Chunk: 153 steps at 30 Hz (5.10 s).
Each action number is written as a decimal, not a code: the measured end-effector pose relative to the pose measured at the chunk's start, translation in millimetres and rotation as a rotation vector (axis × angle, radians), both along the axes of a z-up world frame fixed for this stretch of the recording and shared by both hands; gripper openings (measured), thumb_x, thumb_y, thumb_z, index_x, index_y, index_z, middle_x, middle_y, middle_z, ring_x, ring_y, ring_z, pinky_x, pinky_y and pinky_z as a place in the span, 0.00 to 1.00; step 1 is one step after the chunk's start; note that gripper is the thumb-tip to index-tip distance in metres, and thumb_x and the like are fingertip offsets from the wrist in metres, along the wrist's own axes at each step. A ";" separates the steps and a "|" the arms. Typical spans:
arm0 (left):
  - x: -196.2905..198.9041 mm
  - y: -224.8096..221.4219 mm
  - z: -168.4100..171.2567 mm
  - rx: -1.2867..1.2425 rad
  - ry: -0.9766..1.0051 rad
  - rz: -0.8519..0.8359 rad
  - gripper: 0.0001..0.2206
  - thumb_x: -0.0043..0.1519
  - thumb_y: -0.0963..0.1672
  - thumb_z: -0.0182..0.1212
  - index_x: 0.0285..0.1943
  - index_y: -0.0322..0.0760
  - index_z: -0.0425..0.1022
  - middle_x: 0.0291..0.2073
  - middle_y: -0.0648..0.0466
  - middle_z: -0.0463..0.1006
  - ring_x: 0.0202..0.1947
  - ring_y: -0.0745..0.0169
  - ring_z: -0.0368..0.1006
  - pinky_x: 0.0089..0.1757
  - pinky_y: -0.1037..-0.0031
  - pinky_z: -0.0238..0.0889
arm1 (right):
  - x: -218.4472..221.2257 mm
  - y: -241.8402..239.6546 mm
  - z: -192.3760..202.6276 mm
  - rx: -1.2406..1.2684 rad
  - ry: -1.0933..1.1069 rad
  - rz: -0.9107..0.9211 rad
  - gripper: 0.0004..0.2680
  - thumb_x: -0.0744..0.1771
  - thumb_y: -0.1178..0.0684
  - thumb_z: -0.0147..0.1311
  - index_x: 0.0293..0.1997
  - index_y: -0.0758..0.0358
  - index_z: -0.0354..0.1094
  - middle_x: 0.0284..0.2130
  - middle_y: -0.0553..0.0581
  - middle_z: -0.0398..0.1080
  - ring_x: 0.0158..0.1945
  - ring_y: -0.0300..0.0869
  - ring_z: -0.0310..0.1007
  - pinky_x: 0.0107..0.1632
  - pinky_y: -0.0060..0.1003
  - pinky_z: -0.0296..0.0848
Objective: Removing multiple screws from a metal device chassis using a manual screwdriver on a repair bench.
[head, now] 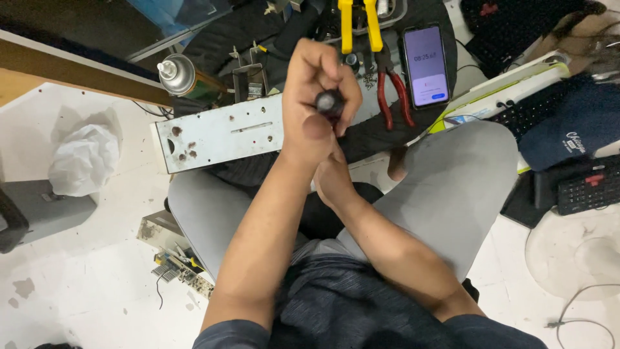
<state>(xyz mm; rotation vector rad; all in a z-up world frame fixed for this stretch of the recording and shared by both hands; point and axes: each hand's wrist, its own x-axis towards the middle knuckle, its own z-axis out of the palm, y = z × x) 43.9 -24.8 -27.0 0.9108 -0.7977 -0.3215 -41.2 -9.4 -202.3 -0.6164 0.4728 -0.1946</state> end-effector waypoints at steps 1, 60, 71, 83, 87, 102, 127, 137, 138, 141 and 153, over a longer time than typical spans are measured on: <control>-1.3 1.9 -1.3 -0.013 -0.024 0.068 0.25 0.64 0.61 0.54 0.45 0.42 0.58 0.26 0.54 0.61 0.16 0.73 0.51 0.23 0.82 0.50 | -0.3 0.2 -0.4 0.004 0.003 -0.005 0.09 0.71 0.50 0.52 0.55 0.57 0.65 0.51 0.52 0.72 0.57 0.37 0.69 0.55 0.34 0.68; -163.8 213.9 -100.0 0.857 1.159 -0.138 0.18 0.68 0.50 0.52 0.47 0.28 0.72 0.30 0.32 0.84 0.31 0.41 0.85 0.32 0.61 0.79 | 32.0 8.1 27.2 -0.098 0.018 -0.302 0.03 0.70 0.55 0.57 0.47 0.57 0.71 0.44 0.49 0.75 0.47 0.35 0.74 0.55 0.33 0.73; -21.3 122.1 0.6 0.607 0.279 0.383 0.09 0.69 0.41 0.53 0.52 0.28 0.61 0.38 0.37 0.80 0.43 0.44 0.82 0.44 0.59 0.79 | 41.4 1.0 -23.7 0.057 -0.133 -0.292 0.11 0.71 0.50 0.53 0.53 0.68 0.72 0.52 0.62 0.74 0.56 0.46 0.73 0.65 0.46 0.66; 38.3 37.9 -26.8 0.915 -0.194 0.553 0.12 0.67 0.51 0.54 0.47 0.41 0.68 0.20 0.57 0.78 0.20 0.62 0.77 0.28 0.71 0.66 | 39.5 -9.5 -14.5 0.145 -0.191 -0.105 0.09 0.69 0.59 0.54 0.54 0.72 0.72 0.54 0.59 0.73 0.61 0.47 0.68 0.63 0.43 0.65; 37.3 34.0 -30.1 0.922 -0.246 0.564 0.13 0.68 0.52 0.54 0.48 0.41 0.69 0.20 0.59 0.72 0.18 0.65 0.68 0.26 0.71 0.58 | 35.5 -6.8 -28.4 0.133 -0.202 -0.113 0.10 0.68 0.57 0.57 0.53 0.69 0.73 0.53 0.58 0.74 0.58 0.50 0.72 0.57 0.46 0.69; 39.1 33.3 -27.6 0.935 -0.270 0.528 0.10 0.69 0.49 0.56 0.47 0.40 0.68 0.19 0.58 0.71 0.18 0.64 0.67 0.26 0.71 0.58 | 37.6 -2.9 -31.6 0.155 -0.201 -0.138 0.07 0.69 0.59 0.56 0.50 0.69 0.75 0.51 0.58 0.75 0.58 0.48 0.71 0.56 0.44 0.68; 70.0 29.8 -18.6 1.113 -0.639 0.128 0.14 0.67 0.51 0.52 0.52 0.40 0.69 0.34 0.44 0.82 0.34 0.28 0.74 0.29 0.50 0.59 | 37.7 -146.4 162.9 -1.401 -0.287 0.192 0.16 0.75 0.48 0.48 0.70 0.61 0.50 0.64 0.59 0.57 0.69 0.47 0.60 0.67 0.43 0.64; 92.1 39.7 -31.1 1.604 -0.418 -0.021 0.21 0.63 0.50 0.49 0.64 0.49 0.75 0.59 0.51 0.78 0.56 0.40 0.72 0.44 0.47 0.65 | 81.3 -148.5 195.3 -1.280 -0.520 0.489 0.07 0.73 0.62 0.49 0.58 0.72 0.60 0.51 0.66 0.74 0.58 0.50 0.77 0.60 0.40 0.75; 96.9 34.6 -40.3 1.602 -0.412 -0.028 0.21 0.63 0.50 0.49 0.64 0.49 0.75 0.59 0.51 0.78 0.56 0.40 0.72 0.44 0.47 0.65 | 80.8 -151.4 194.9 -1.279 -0.512 0.494 0.07 0.73 0.62 0.49 0.58 0.72 0.60 0.51 0.66 0.74 0.58 0.50 0.77 0.60 0.40 0.75; 112.8 18.0 -54.0 1.661 -0.326 -0.122 0.25 0.67 0.56 0.36 0.66 0.49 0.71 0.58 0.39 0.75 0.55 0.31 0.70 0.46 0.50 0.63 | 80.1 -157.1 197.7 -1.302 -0.502 0.611 0.09 0.73 0.62 0.47 0.61 0.69 0.59 0.56 0.64 0.71 0.61 0.50 0.74 0.63 0.41 0.74; 156.7 0.5 -93.8 1.682 -0.478 -0.424 0.15 0.64 0.50 0.48 0.29 0.39 0.68 0.23 0.50 0.68 0.23 0.54 0.56 0.29 0.64 0.49 | 79.3 -157.8 202.4 -1.389 -0.550 0.593 0.08 0.72 0.61 0.51 0.59 0.67 0.64 0.56 0.59 0.74 0.50 0.45 0.77 0.55 0.37 0.73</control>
